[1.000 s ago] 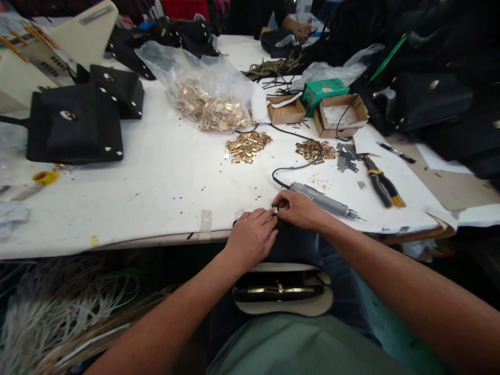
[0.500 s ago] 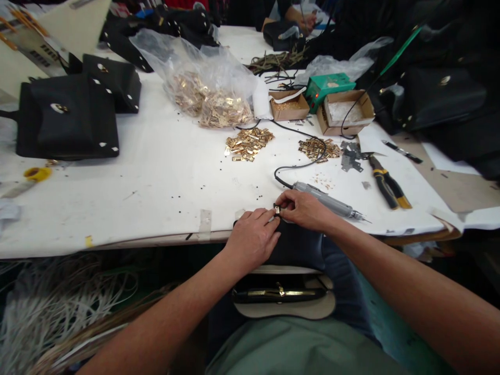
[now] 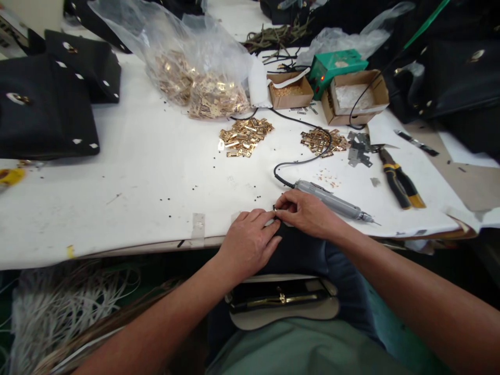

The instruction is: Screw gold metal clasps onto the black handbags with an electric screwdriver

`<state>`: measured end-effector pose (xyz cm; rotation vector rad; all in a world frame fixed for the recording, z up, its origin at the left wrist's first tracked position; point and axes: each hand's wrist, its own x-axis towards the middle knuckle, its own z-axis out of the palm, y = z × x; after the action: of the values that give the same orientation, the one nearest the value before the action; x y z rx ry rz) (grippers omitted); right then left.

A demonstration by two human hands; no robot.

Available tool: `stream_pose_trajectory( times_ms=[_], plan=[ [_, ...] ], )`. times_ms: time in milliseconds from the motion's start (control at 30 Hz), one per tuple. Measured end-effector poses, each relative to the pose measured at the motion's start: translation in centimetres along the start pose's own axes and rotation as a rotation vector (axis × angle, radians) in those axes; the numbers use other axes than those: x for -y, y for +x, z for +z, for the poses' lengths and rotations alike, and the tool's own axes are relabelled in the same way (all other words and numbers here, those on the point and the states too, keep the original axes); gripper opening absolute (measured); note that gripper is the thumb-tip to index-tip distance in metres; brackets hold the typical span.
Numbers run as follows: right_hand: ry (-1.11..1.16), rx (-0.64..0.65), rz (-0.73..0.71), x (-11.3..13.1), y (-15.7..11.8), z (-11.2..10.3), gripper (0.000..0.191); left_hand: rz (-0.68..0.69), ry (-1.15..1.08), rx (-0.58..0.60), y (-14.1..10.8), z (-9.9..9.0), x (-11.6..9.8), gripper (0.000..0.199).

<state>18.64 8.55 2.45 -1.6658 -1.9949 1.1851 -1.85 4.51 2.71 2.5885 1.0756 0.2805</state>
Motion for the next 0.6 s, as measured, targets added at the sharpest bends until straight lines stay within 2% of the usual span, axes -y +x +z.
stream_pose_trajectory(
  times_ms=[167,300,500,600],
  plan=[
    [-0.067,-0.026,-0.008,0.16,0.12,0.12,0.014,0.006,0.02,-0.001,-0.09,0.07,-0.02,0.032],
    [-0.043,-0.007,0.015,0.29,0.03,-0.06,0.013,0.003,0.027,0.003,-0.17,0.05,-0.14,0.031],
    [-0.011,0.015,-0.008,-0.18,-0.17,-0.35,0.023,-0.005,0.031,0.013,-0.09,-0.2,-0.36,0.032],
    [0.008,0.018,-0.017,-0.25,-0.19,-0.33,0.018,-0.011,0.024,0.014,-0.02,-0.3,-0.39,0.032]
  ],
)
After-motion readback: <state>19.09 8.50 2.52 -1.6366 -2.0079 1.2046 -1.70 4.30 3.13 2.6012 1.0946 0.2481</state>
